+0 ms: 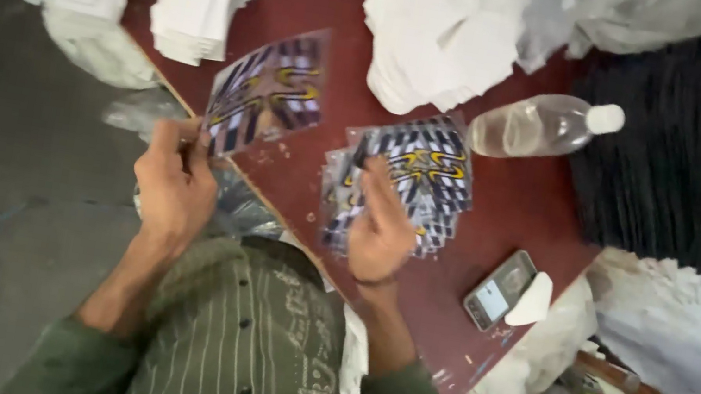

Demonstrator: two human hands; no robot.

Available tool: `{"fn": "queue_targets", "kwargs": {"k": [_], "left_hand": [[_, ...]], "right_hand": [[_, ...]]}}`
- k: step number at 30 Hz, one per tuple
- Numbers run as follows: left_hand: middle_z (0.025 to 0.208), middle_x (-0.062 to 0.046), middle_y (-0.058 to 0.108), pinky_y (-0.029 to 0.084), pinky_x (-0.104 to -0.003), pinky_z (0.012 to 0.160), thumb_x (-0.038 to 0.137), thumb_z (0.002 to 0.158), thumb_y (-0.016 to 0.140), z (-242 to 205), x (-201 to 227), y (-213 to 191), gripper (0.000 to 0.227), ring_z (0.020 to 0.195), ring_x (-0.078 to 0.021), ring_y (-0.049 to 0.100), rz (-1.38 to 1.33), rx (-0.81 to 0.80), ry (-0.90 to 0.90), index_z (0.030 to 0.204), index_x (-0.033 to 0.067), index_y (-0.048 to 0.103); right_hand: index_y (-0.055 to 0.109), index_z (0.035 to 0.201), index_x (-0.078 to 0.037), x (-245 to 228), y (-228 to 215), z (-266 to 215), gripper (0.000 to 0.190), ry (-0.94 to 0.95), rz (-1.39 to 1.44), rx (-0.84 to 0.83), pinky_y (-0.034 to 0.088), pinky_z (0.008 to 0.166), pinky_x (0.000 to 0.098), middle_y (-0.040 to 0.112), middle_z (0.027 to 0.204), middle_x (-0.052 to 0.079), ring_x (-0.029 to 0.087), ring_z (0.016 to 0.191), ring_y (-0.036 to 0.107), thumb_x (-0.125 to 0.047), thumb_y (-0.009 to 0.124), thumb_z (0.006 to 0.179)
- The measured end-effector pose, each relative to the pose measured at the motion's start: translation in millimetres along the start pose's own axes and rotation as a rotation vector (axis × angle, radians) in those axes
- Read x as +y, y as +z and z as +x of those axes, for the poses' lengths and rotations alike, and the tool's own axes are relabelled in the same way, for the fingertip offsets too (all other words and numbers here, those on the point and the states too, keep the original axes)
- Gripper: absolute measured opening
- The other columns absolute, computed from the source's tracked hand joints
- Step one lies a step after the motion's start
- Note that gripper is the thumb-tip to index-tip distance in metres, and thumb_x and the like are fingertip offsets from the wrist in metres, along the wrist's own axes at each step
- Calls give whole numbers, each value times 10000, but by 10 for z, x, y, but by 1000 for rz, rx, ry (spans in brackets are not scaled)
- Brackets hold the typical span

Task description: The person handles and stacks small printed sheets with a yellow and black design on a table. They then pick up and organize a stack of white, cut-out paper shapes, moving them between different locations in the room.

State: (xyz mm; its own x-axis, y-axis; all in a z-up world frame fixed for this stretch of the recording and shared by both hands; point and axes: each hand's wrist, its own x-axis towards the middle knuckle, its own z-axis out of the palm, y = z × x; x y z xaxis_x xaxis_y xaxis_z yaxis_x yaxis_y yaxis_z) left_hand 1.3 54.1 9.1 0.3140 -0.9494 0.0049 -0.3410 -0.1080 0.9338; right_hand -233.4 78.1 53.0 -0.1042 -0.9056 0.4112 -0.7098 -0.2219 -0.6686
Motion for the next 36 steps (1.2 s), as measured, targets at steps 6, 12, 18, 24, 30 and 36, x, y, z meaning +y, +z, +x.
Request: {"fn": "queue_targets", "kwargs": {"k": [6,12,18,24,30,36], "left_hand": [[995,-194,662,599,-309,594,18,1025,581,-366,474,913,116,761,-199,777,-364,-370,-243,1077,-15,484],[953,-200,725,572,-383,732,271,949,750,-804,158,1526,374,802,-288,732,-50,-489,-312,1116,-17,579],[1118,-244,644,559,-399,832,273,896,748,-852,138,1305,537,969,-327,685,-85,-199,-284,1216,-101,534],[1201,-310,559,447,-510,940,374,780,879,-942,-165,1073,803,1116,-438,537,396,118,-81,1254,-163,516],[1072,-22,715,518,-310,825,377,866,730,-673,-510,985,522,958,-134,641,-633,-234,-747,1229,15,630],[919,-101,730,496,-367,784,292,1102,600,-1232,-850,800,333,838,-119,571,-349,-542,-537,1160,-15,713]], "right_hand": [[711,1286,-10,947,-1343,-31,360,295,-194,268,567,995,332,733,1283,168,266,1136,721,91,613,955],[702,1273,17,1552,-1662,383,280,-78,-530,85,546,1038,420,692,1287,218,363,1186,678,4,677,994],[651,1279,-3,2582,-934,347,427,299,-235,-239,567,870,432,672,1162,182,334,981,693,-262,734,951],[593,1198,2,2389,-647,117,828,340,-368,-386,516,855,480,612,1079,196,345,981,610,-507,941,645],[554,1172,-48,1475,-434,-264,870,100,-449,-413,435,936,489,552,1179,274,421,1088,513,-468,1022,570],[495,1288,18,1599,-447,-519,766,539,91,-463,539,904,331,639,1185,152,201,1058,629,-243,926,711]]}}
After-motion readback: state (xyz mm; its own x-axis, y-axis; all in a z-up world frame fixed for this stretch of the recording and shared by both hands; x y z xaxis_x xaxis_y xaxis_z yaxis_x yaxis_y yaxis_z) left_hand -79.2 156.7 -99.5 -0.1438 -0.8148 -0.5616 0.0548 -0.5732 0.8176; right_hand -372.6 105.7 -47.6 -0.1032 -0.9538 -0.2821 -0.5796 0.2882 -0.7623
